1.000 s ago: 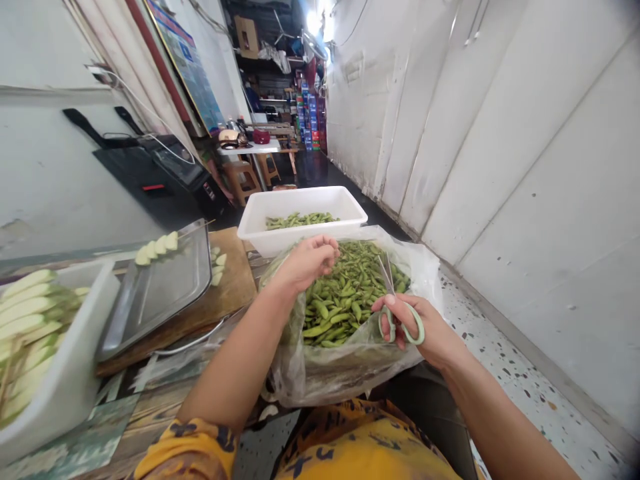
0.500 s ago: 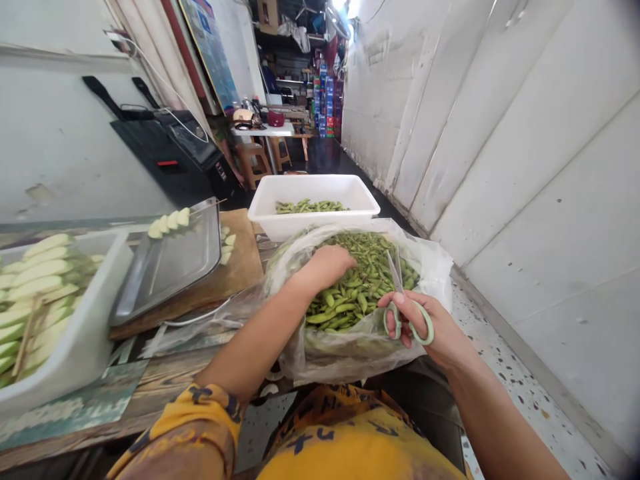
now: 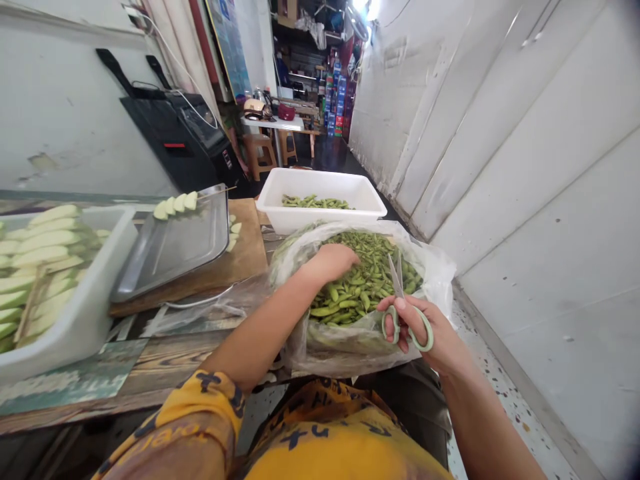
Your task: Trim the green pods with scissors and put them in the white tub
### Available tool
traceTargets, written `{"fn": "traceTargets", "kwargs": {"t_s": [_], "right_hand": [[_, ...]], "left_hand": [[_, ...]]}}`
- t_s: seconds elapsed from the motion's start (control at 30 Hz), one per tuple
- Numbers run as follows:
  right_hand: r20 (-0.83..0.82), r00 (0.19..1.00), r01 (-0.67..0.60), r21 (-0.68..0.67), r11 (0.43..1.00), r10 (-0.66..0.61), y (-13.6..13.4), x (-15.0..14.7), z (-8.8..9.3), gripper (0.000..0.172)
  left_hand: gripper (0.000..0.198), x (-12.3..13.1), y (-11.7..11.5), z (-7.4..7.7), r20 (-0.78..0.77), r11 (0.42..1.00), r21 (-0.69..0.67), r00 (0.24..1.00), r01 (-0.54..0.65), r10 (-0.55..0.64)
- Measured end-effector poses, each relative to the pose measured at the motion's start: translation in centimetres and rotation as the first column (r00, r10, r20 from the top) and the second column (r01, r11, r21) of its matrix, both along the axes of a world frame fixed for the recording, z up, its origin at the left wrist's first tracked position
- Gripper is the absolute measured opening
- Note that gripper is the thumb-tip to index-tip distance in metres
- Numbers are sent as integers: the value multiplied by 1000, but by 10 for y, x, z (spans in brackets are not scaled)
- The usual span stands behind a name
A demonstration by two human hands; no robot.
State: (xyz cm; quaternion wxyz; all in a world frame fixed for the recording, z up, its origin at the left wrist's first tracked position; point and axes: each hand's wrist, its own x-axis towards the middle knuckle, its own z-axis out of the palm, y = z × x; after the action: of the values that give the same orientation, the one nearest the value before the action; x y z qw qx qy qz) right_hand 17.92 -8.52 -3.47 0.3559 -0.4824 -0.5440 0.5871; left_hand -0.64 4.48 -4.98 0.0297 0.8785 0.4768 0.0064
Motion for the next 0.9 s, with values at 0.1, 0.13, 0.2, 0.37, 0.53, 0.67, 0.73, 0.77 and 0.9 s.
{"fn": "traceTargets", "kwargs": {"t_s": [0.1,0.13,0.2,0.37,0.53,0.67,0.73,0.77,0.9], "right_hand": [[3,1000,11,0,1000,-11,-1,0,0,47],[3,1000,11,-1,1000,-11,-2,0,-1,47],[4,1000,5,-4,1000,-5,-2,0,-2,48],[2,1000,-1,-2,1000,1,-1,2,-4,47],[-2,1000,7,-4,1000,-7,-1,7,-6,44],[-1,1000,-3,-4,1000,3,-1,9,-9,43],[-6,1000,-9,-8,1000,9,0,10,-10,42],[-10,1000,-11,-11,1000,11,0,10,-10,42],[-10,1000,-24,-7,1000,24,0,9,-10,42]], "left_hand": [[29,0,1,0,15,1000,16,1000,-8,7],[25,0,1,-1,16,999,32,1000,-3,2],[20,2,0,-3,16,998,55,1000,8,-9],[20,8,-3,-6,25,996,93,1000,12,-14],[26,8,-4,-2,73,988,149,997,-39,28],[31,3,-3,1,162,947,269,978,-172,132],[28,1,-2,1,143,971,216,987,-106,75],[25,1,-1,0,113,986,158,993,-54,36],[22,1,2,-5,70,1000,12,998,0,0]]}}
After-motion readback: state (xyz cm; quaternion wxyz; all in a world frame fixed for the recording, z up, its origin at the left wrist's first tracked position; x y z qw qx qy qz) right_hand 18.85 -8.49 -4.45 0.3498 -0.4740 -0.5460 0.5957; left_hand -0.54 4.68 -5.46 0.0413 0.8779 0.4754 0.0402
